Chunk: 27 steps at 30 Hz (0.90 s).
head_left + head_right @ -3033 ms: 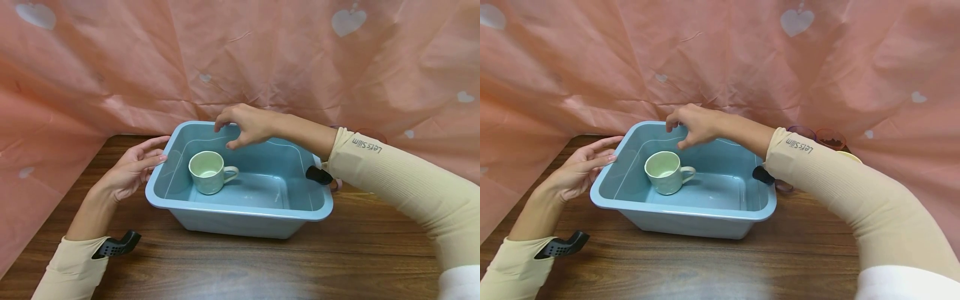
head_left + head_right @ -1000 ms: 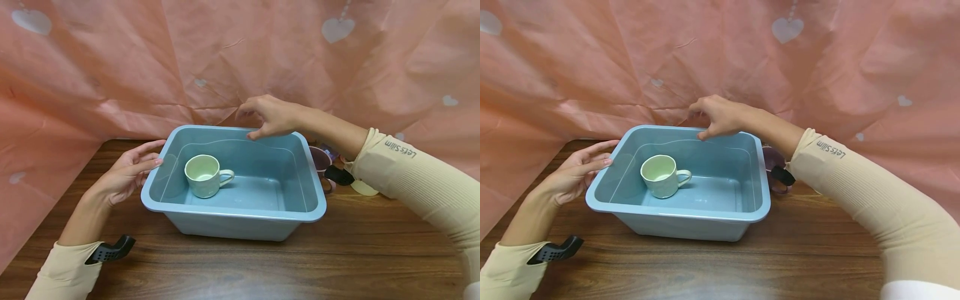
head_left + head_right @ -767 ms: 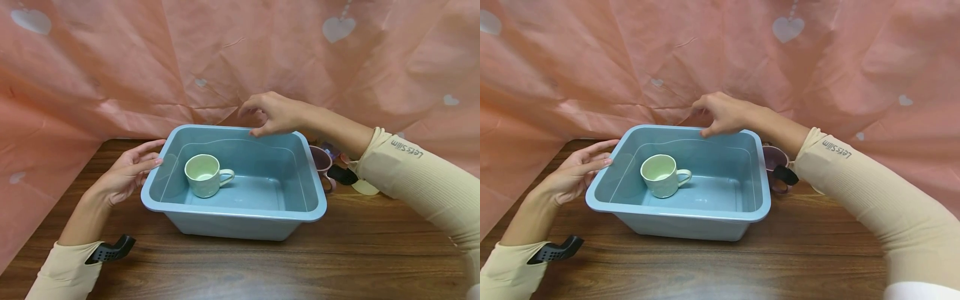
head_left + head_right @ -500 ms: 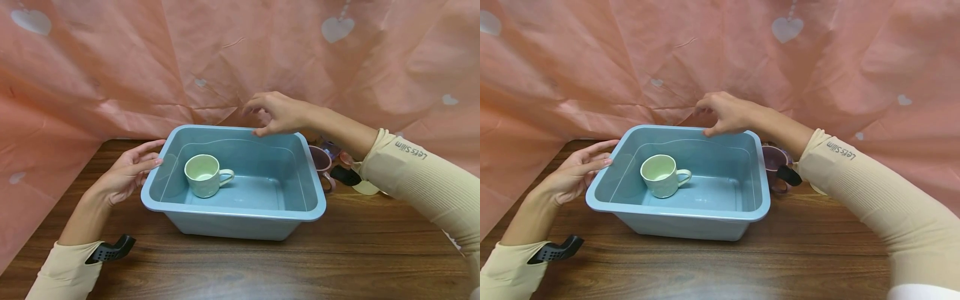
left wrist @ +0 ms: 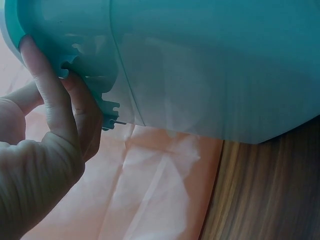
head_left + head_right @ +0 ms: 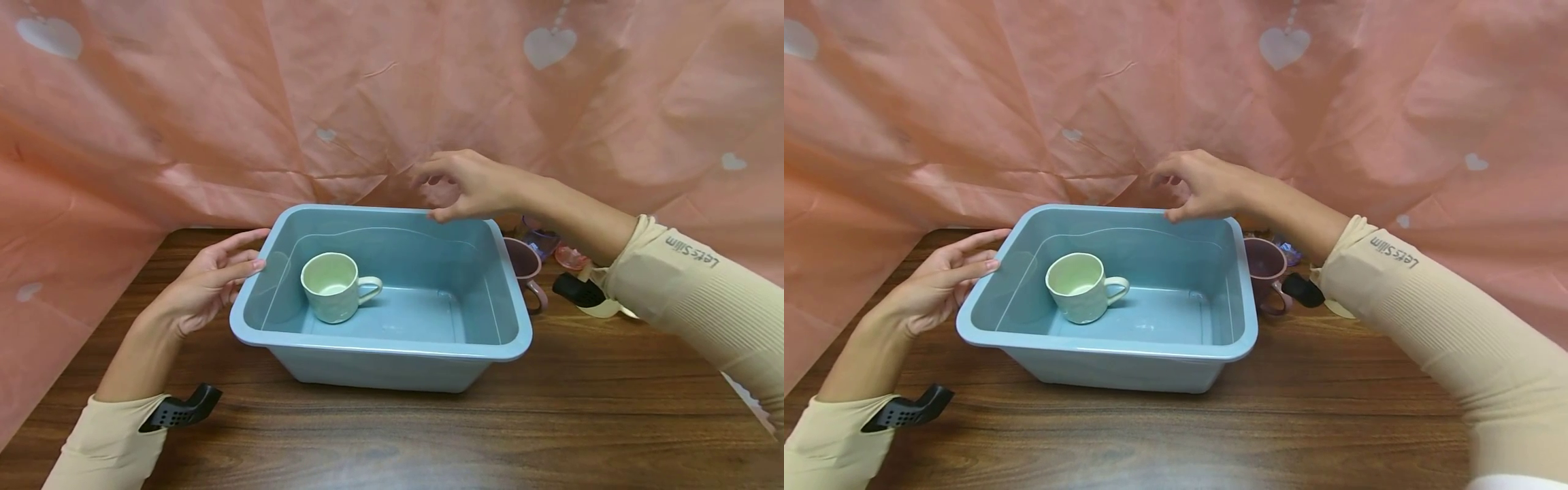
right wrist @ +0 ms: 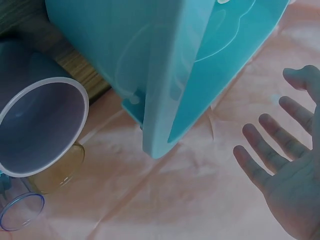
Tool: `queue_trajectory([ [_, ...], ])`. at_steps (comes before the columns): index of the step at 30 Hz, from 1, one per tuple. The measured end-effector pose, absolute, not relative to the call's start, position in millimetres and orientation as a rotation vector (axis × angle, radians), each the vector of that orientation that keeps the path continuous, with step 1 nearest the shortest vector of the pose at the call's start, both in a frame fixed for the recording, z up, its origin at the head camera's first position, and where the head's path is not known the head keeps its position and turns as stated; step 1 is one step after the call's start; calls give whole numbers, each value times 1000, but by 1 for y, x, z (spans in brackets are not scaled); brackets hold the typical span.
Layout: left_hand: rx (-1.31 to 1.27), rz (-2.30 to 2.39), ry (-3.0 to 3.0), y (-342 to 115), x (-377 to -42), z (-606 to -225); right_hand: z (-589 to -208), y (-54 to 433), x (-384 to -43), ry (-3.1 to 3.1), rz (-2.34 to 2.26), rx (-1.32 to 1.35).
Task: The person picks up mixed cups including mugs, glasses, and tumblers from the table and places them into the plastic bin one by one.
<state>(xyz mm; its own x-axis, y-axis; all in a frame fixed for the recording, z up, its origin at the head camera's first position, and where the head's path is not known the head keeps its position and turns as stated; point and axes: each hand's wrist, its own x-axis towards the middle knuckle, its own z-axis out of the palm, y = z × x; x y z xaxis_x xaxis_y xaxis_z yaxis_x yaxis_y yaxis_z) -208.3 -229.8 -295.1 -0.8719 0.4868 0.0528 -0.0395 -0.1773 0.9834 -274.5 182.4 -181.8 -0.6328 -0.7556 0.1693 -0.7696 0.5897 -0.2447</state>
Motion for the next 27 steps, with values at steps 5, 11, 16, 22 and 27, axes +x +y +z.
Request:
queue_trajectory([
  [5, 503, 2104, 1755, -231, -209, -296, -182, 185, -274, -2760, 457, 1311],
  [11, 502, 2104, 1761, -231, -209, -296, -181, 187, -274, -2765, 457, 1307],
  [16, 510, 2098, 1764, -229, -211, -296, -181, 190, -275, -2768, 447, 1281],
  [22, 509, 2095, 1768, -229, -211, -296, -179, 196, -274, -2787, 448, 1237],
  [27, 511, 2095, 1767, -230, -212, -296, -179, 202, -273, -2797, 450, 1230],
])
